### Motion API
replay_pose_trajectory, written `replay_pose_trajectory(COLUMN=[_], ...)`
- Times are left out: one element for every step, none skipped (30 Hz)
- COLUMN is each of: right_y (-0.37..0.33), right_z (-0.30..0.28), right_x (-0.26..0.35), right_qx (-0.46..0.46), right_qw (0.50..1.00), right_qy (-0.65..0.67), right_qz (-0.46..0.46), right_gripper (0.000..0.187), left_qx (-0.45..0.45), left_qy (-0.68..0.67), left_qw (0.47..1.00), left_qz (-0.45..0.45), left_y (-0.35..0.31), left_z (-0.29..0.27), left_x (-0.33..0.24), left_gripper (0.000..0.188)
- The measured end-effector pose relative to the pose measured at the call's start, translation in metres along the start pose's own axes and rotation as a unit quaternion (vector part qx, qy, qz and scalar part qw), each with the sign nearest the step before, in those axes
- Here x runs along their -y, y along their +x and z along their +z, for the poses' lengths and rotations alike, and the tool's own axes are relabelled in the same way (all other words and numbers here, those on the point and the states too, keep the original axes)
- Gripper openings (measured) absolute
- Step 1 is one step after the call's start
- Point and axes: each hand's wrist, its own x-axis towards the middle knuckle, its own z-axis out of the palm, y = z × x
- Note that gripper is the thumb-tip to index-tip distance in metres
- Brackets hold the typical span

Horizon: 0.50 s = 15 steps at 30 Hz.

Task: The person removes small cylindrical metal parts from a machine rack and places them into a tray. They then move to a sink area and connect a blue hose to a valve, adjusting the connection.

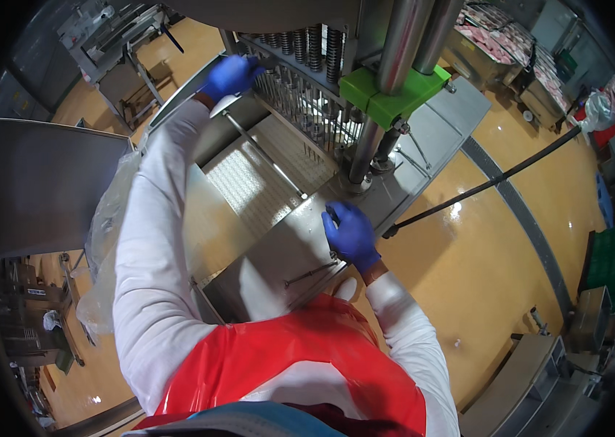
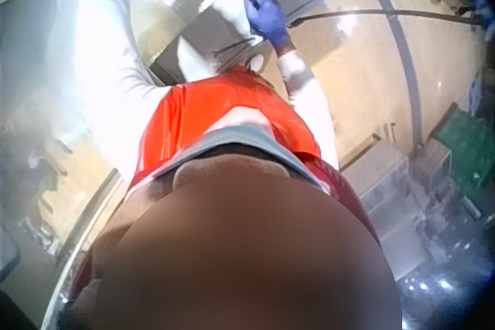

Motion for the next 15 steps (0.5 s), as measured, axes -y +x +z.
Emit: replay_pose_trajectory(right_y=[0.004,0.002,0.007,0.011,-0.001,-0.004,0.004,0.0,0.005,0.009,0.0,-0.01,-0.005,-0.001,0.0], right_z=[0.005,0.007,0.011,0.01,0.004,0.002,0.001,0.002,0.004,0.011,0.009,0.002,0.003,0.004,0.004], right_x=[0.004,0.003,0.001,-0.006,-0.011,-0.007,-0.001,0.005,0.003,0.002,-0.004,-0.008,-0.004,0.0,-0.002], right_qx=[0.004,0.002,0.002,-0.011,-0.01,-0.003,0.003,0.013,0.011,0.005,0.008,0.002,0.009,0.016,0.008], right_qw=[1.0,1.0,1.0,1.0,1.0,1.0,1.0,0.999,0.999,1.0,1.0,0.999,0.999,0.998,0.999], right_qy=[0.017,0.024,0.023,0.012,-0.005,0.005,0.02,0.034,0.029,0.027,0.012,0.013,0.034,0.055,0.042], right_qz=[-0.012,-0.007,-0.013,-0.004,0.009,0.016,0.013,0.02,0.007,-0.001,0.002,0.03,0.026,0.022,0.008], right_gripper=[0.026,0.027,0.027,0.027,0.027,0.027,0.027,0.027,0.027,0.026,0.026,0.025,0.025,0.024,0.024], left_qx=[-0.066,-0.076,-0.09,-0.009,0.079,0.036,-0.078,-0.06,-0.051,0.009,0.075,0.074,0.033,-0.008,-0.051], left_qy=[-0.024,-0.034,-0.035,-0.009,0.008,0.019,-0.028,-0.027,-0.028,0.004,0.018,-0.019,-0.038,-0.057,-0.081], left_qw=[0.996,0.996,0.995,1.0,0.997,0.999,0.997,0.997,0.995,0.999,0.997,0.997,0.998,0.997,0.994], left_qz=[0.045,0.027,0.009,0.012,0.008,-0.019,-0.004,-0.042,-0.076,-0.031,0.016,-0.013,-0.031,-0.047,-0.049], left_y=[-0.017,-0.021,-0.019,0.005,0.01,0.005,-0.01,-0.026,-0.024,-0.01,-0.001,0.011,-0.001,-0.014,-0.02], left_z=[0.048,0.064,0.064,0.018,-0.021,-0.023,0.019,0.05,0.061,0.039,0.014,-0.027,-0.011,0.027,0.036], left_x=[0.021,0.019,0.02,0.002,-0.02,-0.022,-0.013,-0.007,-0.003,0.016,0.02,-0.02,-0.015,-0.008,-0.02], left_gripper=[0.035,0.034,0.034,0.034,0.035,0.034,0.034,0.033,0.032,0.033,0.035,0.036,0.036,0.036,0.036])
